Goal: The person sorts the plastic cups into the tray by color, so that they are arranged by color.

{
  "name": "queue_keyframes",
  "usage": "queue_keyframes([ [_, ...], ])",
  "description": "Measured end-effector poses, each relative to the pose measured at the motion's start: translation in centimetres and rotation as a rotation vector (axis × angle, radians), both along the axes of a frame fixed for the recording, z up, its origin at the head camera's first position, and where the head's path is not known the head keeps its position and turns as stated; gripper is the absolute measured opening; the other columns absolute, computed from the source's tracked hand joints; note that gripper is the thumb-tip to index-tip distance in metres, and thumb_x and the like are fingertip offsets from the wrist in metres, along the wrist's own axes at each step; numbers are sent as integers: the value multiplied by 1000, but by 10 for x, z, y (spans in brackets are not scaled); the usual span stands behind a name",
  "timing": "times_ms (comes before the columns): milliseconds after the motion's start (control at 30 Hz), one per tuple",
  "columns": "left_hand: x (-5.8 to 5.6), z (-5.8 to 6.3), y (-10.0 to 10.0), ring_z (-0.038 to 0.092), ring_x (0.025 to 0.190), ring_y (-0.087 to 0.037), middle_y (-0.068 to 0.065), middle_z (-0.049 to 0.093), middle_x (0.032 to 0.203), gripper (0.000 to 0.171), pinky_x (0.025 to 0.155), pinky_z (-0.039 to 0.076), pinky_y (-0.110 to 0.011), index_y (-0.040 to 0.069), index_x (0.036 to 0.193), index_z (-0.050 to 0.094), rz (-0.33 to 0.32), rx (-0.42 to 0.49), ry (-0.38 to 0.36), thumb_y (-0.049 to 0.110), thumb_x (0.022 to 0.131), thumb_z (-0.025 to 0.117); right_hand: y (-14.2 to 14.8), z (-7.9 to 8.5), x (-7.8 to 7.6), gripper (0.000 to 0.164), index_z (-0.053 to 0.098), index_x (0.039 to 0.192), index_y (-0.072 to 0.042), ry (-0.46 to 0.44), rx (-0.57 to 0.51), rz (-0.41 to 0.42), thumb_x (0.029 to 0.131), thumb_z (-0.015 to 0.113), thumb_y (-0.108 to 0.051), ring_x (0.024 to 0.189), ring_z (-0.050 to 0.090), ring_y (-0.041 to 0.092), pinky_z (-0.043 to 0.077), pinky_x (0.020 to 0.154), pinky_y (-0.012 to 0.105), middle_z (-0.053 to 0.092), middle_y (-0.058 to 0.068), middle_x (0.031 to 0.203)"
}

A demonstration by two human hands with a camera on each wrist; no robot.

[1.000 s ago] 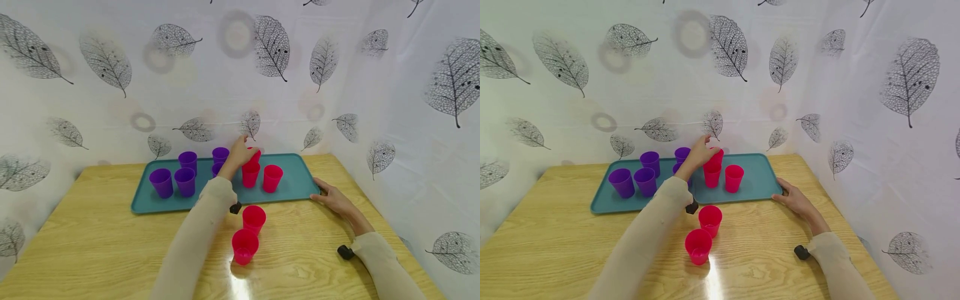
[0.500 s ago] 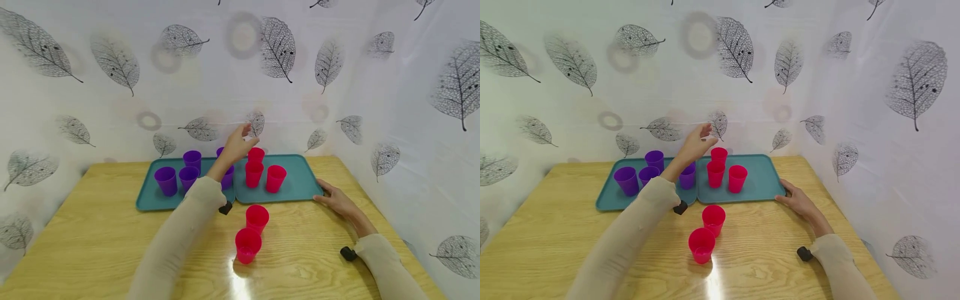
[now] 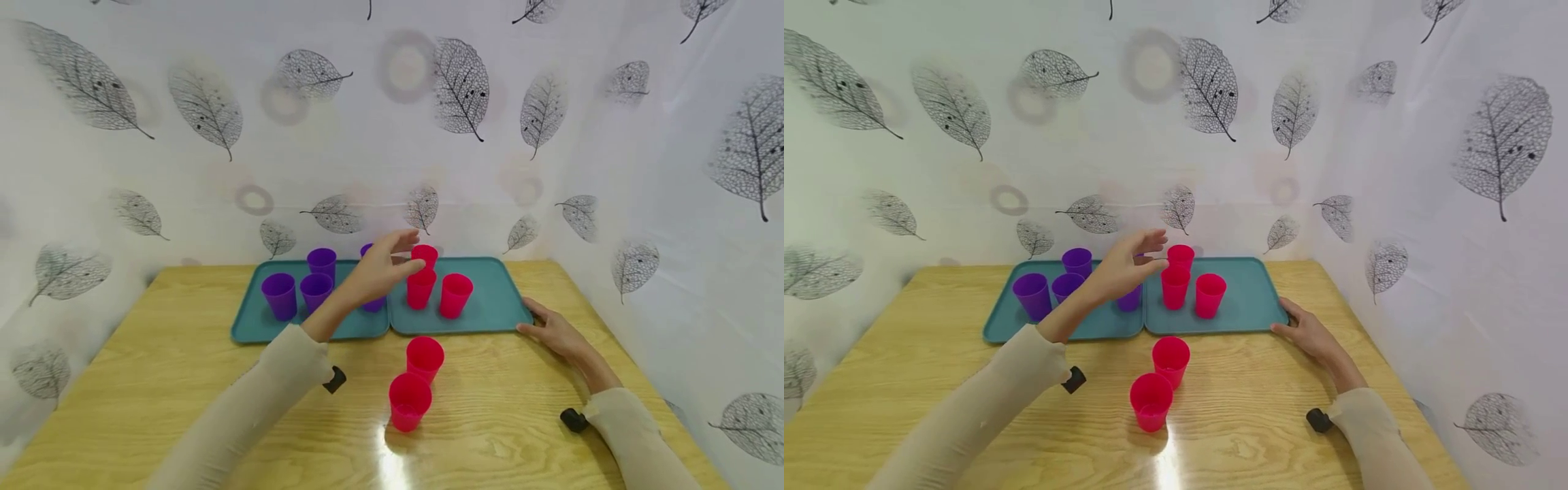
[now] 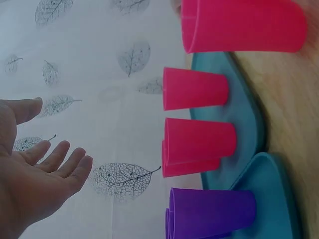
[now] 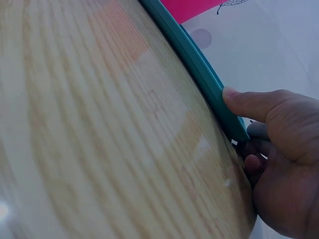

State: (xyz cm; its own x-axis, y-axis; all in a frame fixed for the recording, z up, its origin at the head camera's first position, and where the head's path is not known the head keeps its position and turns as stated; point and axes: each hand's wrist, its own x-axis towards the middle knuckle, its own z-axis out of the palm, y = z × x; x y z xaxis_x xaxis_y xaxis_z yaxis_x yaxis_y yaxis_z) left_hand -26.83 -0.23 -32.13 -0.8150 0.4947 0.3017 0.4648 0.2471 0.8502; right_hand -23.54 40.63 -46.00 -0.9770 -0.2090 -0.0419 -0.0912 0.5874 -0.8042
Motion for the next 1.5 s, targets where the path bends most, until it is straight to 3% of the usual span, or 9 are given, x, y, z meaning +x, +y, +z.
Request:
queue_keyframes([
  [133, 22, -5, -12, 53, 136, -30, -14, 55, 149, 61, 113, 44, -45, 4, 155, 43, -9, -43, -23, 19, 101, 68, -1, 0, 0, 82, 15, 160, 11, -1, 5, 3, 102, 67, -15, 150, 12, 55, 18, 119, 66, 13, 37, 164],
  [500, 73, -27, -44, 57, 132, -26, -9, 58, 146, 57, 110, 47, -41, 4, 150, 50, -47, -35, -97, 15, 99, 72, -1, 1, 3, 83, 12, 161, 10, -18, 20, 9, 104, 65, -21, 151, 7, 56, 16, 119, 67, 8, 37, 165],
  [833, 109, -50, -55, 57, 131, -29, -9, 61, 142, 53, 108, 49, -45, 4, 148, 53, -61, -4, -144, 17, 100, 71, 1, -1, 6, 83, 12, 161, 9, -16, 27, 23, 104, 65, -21, 150, 10, 56, 19, 117, 68, 8, 37, 165],
  [1067, 124, -67, -60, 58, 128, -24, -4, 62, 140, 55, 108, 49, -44, 6, 146, 55, -39, -5, -189, 22, 97, 74, -1, 0, 3, 82, 13, 160, 10, -9, 5, 17, 104, 65, -20, 150, 10, 55, 17, 117, 66, 10, 37, 164],
  [1333, 134, -87, -56, 58, 127, -33, -13, 61, 140, 62, 106, 51, -45, 2, 145, 54, -86, 6, -228, 17, 92, 81, -1, 0, 2, 83, 13, 160, 10, -11, 20, 11, 104, 65, -21, 150, 9, 55, 16, 118, 66, 9, 37, 164],
  [1500, 140, -91, -52, 56, 129, -38, -20, 59, 142, 69, 106, 50, -48, -2, 145, 52, -119, 10, -202, 14, 87, 85, -1, 0, 3, 83, 13, 160, 10, -11, 28, 19, 105, 65, -22, 151, 10, 55, 17, 117, 66, 9, 37, 164],
])
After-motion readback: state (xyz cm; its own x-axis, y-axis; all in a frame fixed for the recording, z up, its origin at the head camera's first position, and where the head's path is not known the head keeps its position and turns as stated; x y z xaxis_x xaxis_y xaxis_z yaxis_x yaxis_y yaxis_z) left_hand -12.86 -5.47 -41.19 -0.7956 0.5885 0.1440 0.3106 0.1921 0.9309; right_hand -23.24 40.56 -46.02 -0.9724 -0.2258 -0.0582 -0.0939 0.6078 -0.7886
